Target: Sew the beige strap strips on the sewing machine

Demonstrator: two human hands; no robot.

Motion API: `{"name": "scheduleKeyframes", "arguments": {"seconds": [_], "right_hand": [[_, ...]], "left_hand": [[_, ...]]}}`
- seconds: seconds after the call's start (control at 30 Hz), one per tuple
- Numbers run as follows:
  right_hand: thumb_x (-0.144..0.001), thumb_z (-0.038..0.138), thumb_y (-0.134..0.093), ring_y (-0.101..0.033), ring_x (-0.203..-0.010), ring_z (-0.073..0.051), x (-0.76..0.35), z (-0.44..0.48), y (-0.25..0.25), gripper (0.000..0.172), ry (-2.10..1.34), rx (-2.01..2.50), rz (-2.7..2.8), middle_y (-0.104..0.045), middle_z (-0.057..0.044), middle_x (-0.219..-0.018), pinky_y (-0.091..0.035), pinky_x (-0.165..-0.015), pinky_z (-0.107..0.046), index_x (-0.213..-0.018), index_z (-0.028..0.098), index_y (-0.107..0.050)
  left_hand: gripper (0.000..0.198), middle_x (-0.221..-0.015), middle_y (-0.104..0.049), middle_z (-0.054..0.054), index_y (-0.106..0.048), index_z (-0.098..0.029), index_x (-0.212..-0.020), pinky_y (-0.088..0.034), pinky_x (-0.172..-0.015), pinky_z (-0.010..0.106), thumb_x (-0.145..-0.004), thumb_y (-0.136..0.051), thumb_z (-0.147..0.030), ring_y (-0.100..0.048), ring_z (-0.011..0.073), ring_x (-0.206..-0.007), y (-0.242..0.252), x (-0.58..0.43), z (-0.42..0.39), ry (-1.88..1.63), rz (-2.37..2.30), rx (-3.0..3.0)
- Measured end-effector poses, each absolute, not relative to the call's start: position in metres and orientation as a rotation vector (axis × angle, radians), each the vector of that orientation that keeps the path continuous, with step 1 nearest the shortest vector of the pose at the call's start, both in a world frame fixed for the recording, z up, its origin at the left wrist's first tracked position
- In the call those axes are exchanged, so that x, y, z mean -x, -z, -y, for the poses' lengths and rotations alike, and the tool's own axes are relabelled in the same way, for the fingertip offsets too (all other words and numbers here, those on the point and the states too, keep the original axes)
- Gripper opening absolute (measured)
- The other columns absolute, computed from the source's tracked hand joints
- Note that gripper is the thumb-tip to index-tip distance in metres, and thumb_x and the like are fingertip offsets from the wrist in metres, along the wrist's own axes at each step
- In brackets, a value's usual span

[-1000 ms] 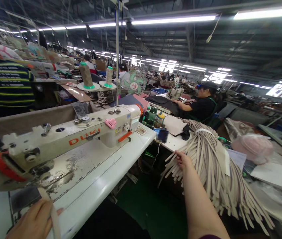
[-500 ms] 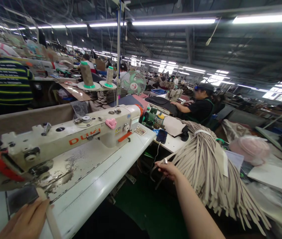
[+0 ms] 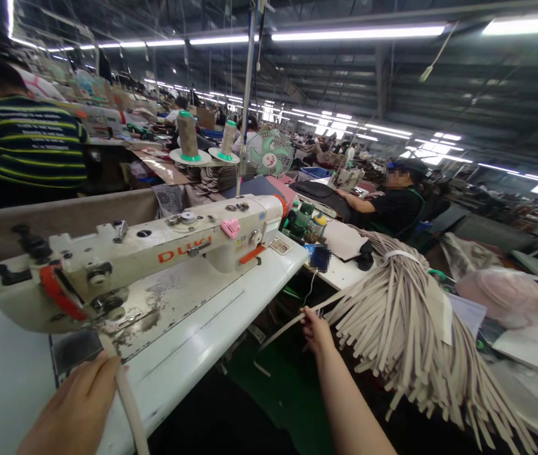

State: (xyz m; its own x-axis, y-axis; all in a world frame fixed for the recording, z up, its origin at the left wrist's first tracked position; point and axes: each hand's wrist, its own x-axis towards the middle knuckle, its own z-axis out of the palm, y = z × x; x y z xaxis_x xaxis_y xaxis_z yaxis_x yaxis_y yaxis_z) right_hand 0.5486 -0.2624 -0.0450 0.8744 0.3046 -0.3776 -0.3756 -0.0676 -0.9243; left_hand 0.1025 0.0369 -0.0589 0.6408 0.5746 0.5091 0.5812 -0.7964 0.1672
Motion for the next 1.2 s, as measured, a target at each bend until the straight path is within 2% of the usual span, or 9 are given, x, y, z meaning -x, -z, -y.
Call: {"name": "scheduleKeyframes", "arguments": {"seconds": [0.07,0.23,0.33,0.5,0.63,0.83,0.97,1.07,1.2], "right_hand": [[-0.082,0.06,-0.075,-0.025,-0.035,-0.002,-0.553,0.262,0.042,0.044,-0.503,1.535,-0.057,-0.055,0.006,-0.054,-0.013,-0.037,-0.016,-0.091,0.018,-0.068],[-0.075,0.056,-0.084,-0.035,-0.037,-0.004,-0.543,0.253,0.04,0.044,-0.56,1.573,0.03,-0.062,-0.001,-0.056,-0.016,-0.036,-0.017,-0.083,0.015,-0.072],[-0.076,0.06,-0.081,-0.032,-0.037,-0.004,-0.533,0.244,0.038,0.047,-0.546,1.584,0.048,-0.062,-0.001,-0.057,-0.014,-0.036,-0.018,-0.084,0.015,-0.072],[-0.076,0.072,-0.074,-0.029,-0.039,-0.004,-0.522,0.232,0.016,0.058,-0.519,1.584,0.112,-0.06,-0.001,-0.06,-0.012,-0.038,-0.02,-0.088,0.015,-0.073],[-0.07,0.077,-0.075,-0.034,-0.043,-0.007,-0.504,0.215,-0.007,0.065,-0.534,1.601,0.225,-0.061,-0.002,-0.061,-0.015,-0.04,-0.022,-0.088,0.014,-0.074],[-0.061,0.071,-0.086,-0.05,-0.054,-0.014,-0.472,0.191,-0.034,0.064,-0.549,1.727,0.442,-0.062,0.0,-0.062,-0.033,-0.045,-0.025,-0.09,0.015,-0.073],[-0.061,0.074,-0.084,-0.061,-0.067,-0.019,-0.458,0.178,-0.043,0.068,-0.546,1.791,0.717,-0.069,-0.002,-0.073,-0.052,-0.062,-0.029,-0.097,0.018,-0.071],[-0.067,0.082,-0.075,-0.063,-0.067,-0.019,-0.446,0.173,-0.048,0.072,-0.583,1.846,0.857,-0.07,-0.003,-0.074,-0.056,-0.066,-0.029,-0.101,0.018,-0.071],[-0.075,0.088,-0.063,-0.063,-0.062,-0.019,-0.427,0.169,-0.053,0.075,-0.612,1.878,1.024,-0.071,-0.004,-0.072,-0.056,-0.062,-0.028,-0.103,0.019,-0.073]], "left_hand": [[0.032,-0.117,-0.074,0.014,-0.069,-0.018,-0.11,-0.053,-0.106,0.044,-0.089,-0.046,-0.02,-0.069,0.0308,-0.111,0.061,-0.103,-0.038,0.827,1.004,2.816],[0.035,-0.123,-0.073,0.015,-0.071,-0.017,-0.114,-0.053,-0.106,0.045,-0.089,-0.045,-0.019,-0.067,0.0314,-0.115,0.07,-0.098,-0.042,0.779,0.987,2.781],[0.04,-0.127,-0.071,0.016,-0.072,-0.016,-0.119,-0.052,-0.109,0.048,-0.09,-0.044,-0.017,-0.066,0.0331,-0.119,0.073,-0.093,-0.043,0.699,0.896,2.788],[0.048,-0.138,-0.065,0.019,-0.068,-0.01,-0.131,-0.047,-0.116,0.049,-0.093,-0.039,-0.008,-0.06,0.0344,-0.129,0.053,-0.093,-0.028,0.596,0.804,2.783],[0.047,-0.136,-0.065,0.021,-0.069,-0.007,-0.129,-0.05,-0.113,0.051,-0.092,-0.04,-0.002,-0.061,0.0356,-0.127,0.03,-0.103,-0.012,0.633,0.83,2.734],[0.044,-0.128,-0.069,0.016,-0.069,-0.011,-0.122,-0.055,-0.111,0.047,-0.091,-0.041,0.004,-0.066,0.0299,-0.12,-0.002,-0.122,0.006,0.701,0.905,2.606],[0.029,-0.122,-0.07,0.017,-0.067,-0.01,-0.119,-0.056,-0.11,0.046,-0.098,-0.048,-0.006,-0.069,0.0287,-0.115,-0.019,-0.13,0.008,0.704,0.942,2.632],[0.023,-0.12,-0.07,0.016,-0.066,-0.01,-0.117,-0.054,-0.112,0.045,-0.1,-0.051,-0.011,-0.07,0.0271,-0.114,-0.025,-0.131,0.009,0.707,0.986,2.671],[0.023,-0.121,-0.07,0.014,-0.065,-0.012,-0.117,-0.049,-0.118,0.044,-0.099,-0.051,-0.009,-0.069,0.0255,-0.117,-0.028,-0.132,0.011,0.695,1.077,2.713]]}}
